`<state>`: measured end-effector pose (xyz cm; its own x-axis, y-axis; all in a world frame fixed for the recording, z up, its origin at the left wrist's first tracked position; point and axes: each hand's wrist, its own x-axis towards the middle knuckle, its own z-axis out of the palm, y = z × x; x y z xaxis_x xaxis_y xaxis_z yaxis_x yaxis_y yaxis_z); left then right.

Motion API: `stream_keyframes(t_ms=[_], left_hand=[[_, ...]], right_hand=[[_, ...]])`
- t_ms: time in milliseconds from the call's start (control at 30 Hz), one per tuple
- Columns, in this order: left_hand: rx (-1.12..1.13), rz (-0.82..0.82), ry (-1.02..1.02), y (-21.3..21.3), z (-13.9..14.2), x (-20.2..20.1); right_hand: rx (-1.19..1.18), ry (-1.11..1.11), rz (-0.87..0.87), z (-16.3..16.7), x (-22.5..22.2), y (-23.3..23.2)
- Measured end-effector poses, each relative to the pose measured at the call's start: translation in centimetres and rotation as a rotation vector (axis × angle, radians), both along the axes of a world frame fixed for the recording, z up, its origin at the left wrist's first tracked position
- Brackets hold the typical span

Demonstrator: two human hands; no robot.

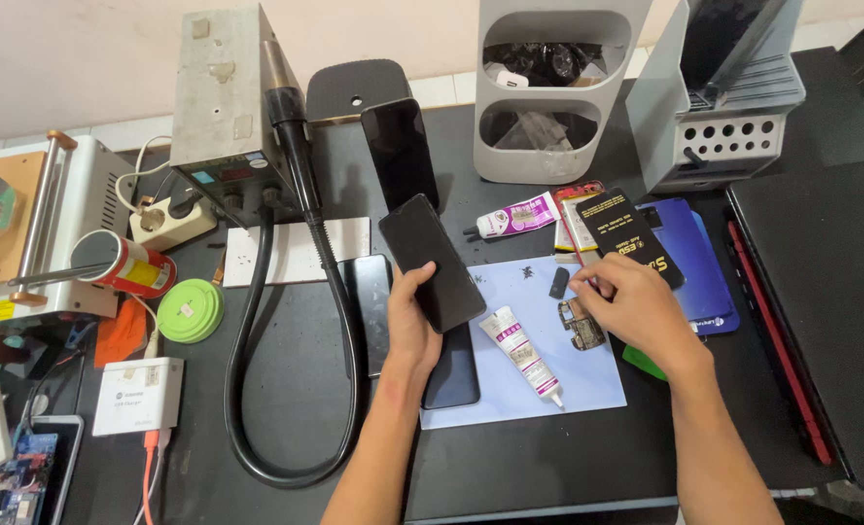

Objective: The person applies adhesive from a tube along the edges of a smartphone back cover. They then place the cover onto the phone body and press it into place. The person flips the phone to inspect the assembly.

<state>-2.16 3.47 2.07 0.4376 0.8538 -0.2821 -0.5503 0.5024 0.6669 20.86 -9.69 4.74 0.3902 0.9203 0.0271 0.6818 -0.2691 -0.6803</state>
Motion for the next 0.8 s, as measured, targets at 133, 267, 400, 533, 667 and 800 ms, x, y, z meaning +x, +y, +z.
stream_keyframes(t_ms=[133,267,400,533,667,800], left_hand=[[0.023,-0.013,0.006,0.2,-0.5,0.1],[0.066,-0.047,-0.005,0.1,-1.1,0.2],[0.068,-0.05,0.002,-0.1,-1.3,0.4],[0.091,-0.051,-0.008,-0.1,-1.4,0.2],[0.082,-0.053,0.007,0.0,-1.2,0.3],[0.066,-0.055,0.036,0.0,-1.0,0.3]], right_hand=[[0.113,0.0,0.083,-0.6,-0.3,0.3],[0.135,0.028,0.225,-0.9,-2.5,0.4],[0.236,-0.152,0.45,-1.1,-5.0,0.3],[0.095,-0.186,0.42,-1.6,-6.0,0.4],[-0.025,0.129,0.27,-1.5,-3.8,0.2],[0.326,-0.041,0.045,-0.6,-0.6,-0.1]])
